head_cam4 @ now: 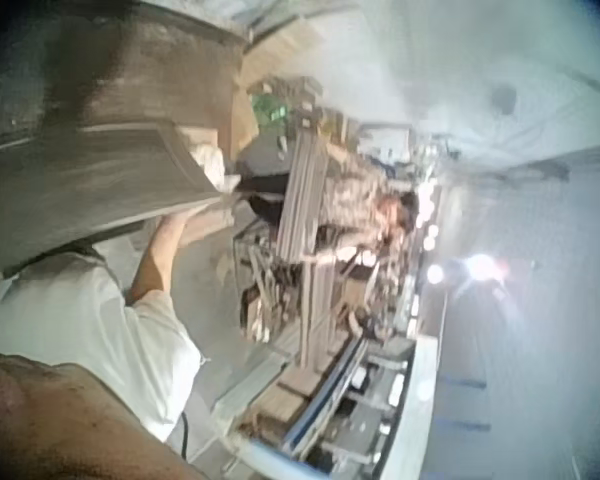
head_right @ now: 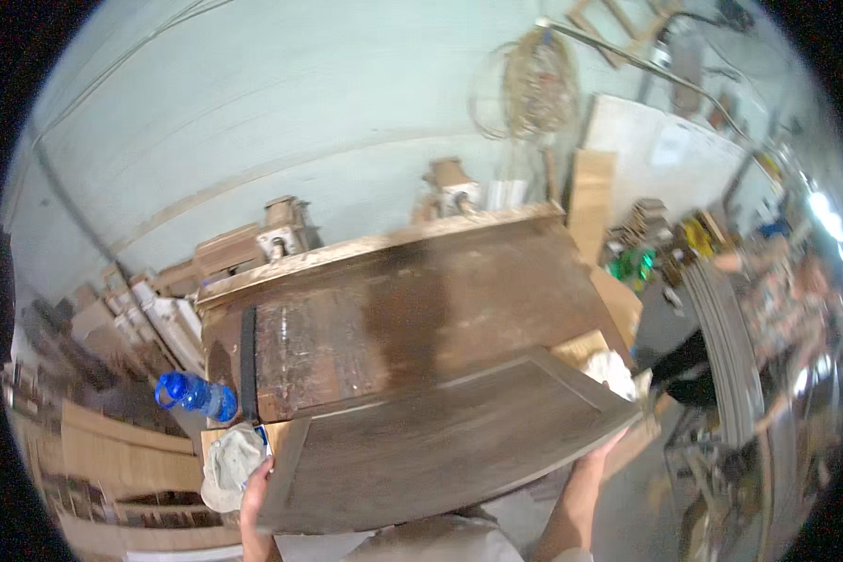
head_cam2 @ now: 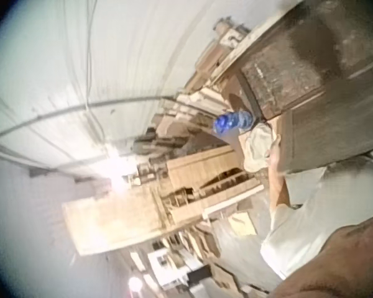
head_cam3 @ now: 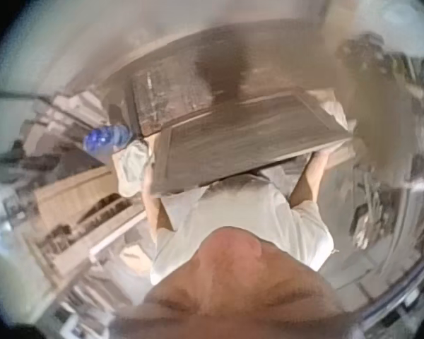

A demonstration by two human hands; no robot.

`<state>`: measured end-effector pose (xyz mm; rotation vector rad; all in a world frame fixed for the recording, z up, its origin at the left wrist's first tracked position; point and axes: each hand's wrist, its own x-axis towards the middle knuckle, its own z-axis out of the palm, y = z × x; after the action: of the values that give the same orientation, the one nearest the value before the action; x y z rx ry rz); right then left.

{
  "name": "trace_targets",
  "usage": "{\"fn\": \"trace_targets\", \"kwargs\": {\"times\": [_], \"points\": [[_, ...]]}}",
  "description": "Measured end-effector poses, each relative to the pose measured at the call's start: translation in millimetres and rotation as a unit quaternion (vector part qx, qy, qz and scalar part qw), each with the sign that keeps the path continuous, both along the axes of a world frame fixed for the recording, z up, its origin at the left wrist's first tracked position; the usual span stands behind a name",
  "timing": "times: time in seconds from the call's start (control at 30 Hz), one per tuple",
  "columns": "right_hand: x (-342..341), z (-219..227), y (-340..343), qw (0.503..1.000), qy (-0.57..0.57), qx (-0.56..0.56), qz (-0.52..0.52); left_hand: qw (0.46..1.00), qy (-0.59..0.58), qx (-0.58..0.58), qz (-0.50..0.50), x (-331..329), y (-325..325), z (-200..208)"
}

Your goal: The person repeatedly picks up a wooden cabinet panel from a workbench, wipes its surface and edges with a white cloth by hand, and stacks it on top of other finished panels on the floor.

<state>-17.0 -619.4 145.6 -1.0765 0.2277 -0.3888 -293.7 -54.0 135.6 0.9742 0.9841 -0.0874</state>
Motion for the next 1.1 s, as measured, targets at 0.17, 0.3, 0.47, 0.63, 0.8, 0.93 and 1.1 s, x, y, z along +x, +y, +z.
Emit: {"fn": "trace_targets", "kwargs": {"times": [0.17,0.3,0.47,0.63,0.8,0.93,1.1], "points": [[-95.6,-18.3,-32.3,0.956,0.026,0.289,-0.038,0.974,0.086,0.184,-0.102,-32.4,-47.8,-11.7],[-139.8,-70.8,-64.0,0.964,0.116,0.238,-0.027,0.974,0.079,0.14,-0.162,-63.1,-52.8,-12.2],[-193.2,-91.8,-57.0,0.96,0.238,0.144,-0.019,0.935,0.095,0.224,-0.256,-102.8,-77.0,1.3],[-235.3,-95.9,-30.9,0.957,0.265,0.119,-0.025,0.948,0.025,0.213,-0.236,-133.8,-72.9,-37.4],[-277.5,-122.9,4.6,0.935,0.331,0.123,0.023,0.826,0.19,0.336,-0.411,-113.7,-82.4,-7.4],[-297.8,-129.5,27.8,0.907,0.39,0.134,0.083,0.722,0.299,0.35,-0.517,-94.6,-61.1,-3.9],[-300.6,-119.2,40.5,0.911,0.369,0.139,0.12,0.685,-0.034,0.59,-0.426,-26.2,-35.6,-7.2]]}}
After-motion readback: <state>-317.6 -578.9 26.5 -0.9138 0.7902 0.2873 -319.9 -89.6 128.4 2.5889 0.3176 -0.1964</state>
